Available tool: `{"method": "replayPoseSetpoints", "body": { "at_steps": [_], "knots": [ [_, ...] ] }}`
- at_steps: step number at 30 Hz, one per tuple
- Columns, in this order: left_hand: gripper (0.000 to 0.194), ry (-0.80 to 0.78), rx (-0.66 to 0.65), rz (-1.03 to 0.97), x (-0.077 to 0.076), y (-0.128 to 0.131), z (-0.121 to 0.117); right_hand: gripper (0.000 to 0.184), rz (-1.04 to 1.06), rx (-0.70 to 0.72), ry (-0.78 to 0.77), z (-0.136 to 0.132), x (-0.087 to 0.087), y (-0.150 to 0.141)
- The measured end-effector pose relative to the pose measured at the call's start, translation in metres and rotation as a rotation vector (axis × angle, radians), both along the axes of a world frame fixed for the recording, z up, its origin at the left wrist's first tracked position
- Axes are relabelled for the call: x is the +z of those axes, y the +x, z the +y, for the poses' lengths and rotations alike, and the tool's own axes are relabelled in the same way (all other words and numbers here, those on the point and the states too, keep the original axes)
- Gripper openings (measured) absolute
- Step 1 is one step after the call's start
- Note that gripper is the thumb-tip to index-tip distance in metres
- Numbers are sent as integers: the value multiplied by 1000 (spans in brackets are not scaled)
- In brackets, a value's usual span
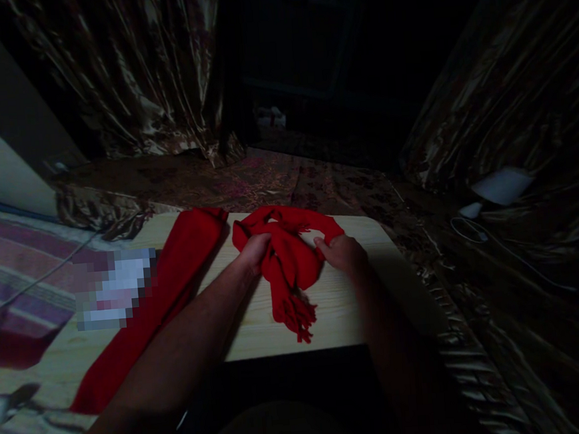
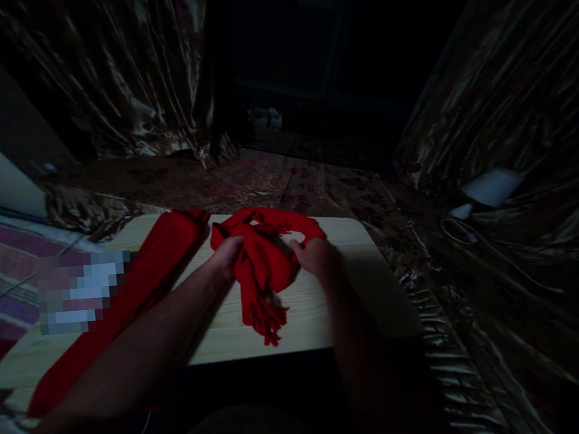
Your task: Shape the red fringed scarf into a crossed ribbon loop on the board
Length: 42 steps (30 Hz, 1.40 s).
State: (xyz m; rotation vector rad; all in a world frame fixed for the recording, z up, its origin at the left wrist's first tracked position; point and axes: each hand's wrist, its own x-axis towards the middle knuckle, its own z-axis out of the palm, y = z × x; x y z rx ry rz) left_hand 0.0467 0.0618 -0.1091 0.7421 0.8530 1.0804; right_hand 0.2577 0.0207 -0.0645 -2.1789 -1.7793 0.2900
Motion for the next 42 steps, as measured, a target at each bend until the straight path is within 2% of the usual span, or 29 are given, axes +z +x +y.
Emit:
{"method": "replayPoseSetpoints", "body": {
  "at_steps": [1, 3, 5, 6, 8, 10, 12, 14, 19, 23, 27, 29, 31, 33, 36, 39, 42],
  "knots": [
    [20, -27, 5, -19, 0, 1, 0, 53, 57, 81, 65, -8, 4, -9],
    [19, -57, 15, -17, 1, 1, 0, 47, 248, 354, 120, -23, 12, -29],
    [18, -44, 22, 16, 1, 1, -1, 38, 306, 625, 26, -38, 17, -50],
    [17, -33, 23, 27, 1, 1, -1, 35, 241, 693, -14, -44, 19, -59],
    [17, -12, 23, 33, 1, 0, -2, 37, 23, 629, -22, -52, 21, -73],
    [18, -4, 11, 40, 2, 0, -4, 43, -146, 427, 7, -56, 21, -79],
    [20, -12, -18, 50, 3, -2, -7, 51, -199, 256, 20, -55, 20, -80],
    [23, -15, -80, 33, 4, -4, -8, 55, -191, 197, 13, -50, 17, -79],
    [24, -13, -226, -31, 1, -8, -9, 48, -163, 304, -49, -34, 10, -77],
    [28, 30, -148, 0, -1, -1, -10, 38, -233, 288, -51, -27, 10, -75],
    [29, 99, -142, 104, -1, 3, -10, 31, -170, 451, -19, -29, 22, -62],
    [27, 144, -148, 184, -1, 1, -10, 26, -20, 600, -56, -31, 30, -52],
    [23, 209, -151, 296, 0, -1, -8, 24, 231, 744, -168, -33, 36, -41],
    [22, 259, -184, 385, -1, -3, -7, 27, 501, 822, -234, -33, 41, -33],
    [24, 279, -242, 376, -3, -2, -6, 34, 705, 799, -125, -31, 42, -27],
    [31, 208, -259, 196, -4, 1, -7, 33, 630, 729, 74, -29, 39, -25],
    [37, 153, -268, 82, -3, 3, -10, 29, 556, 576, 289, -30, 35, -27]
  ]
}}
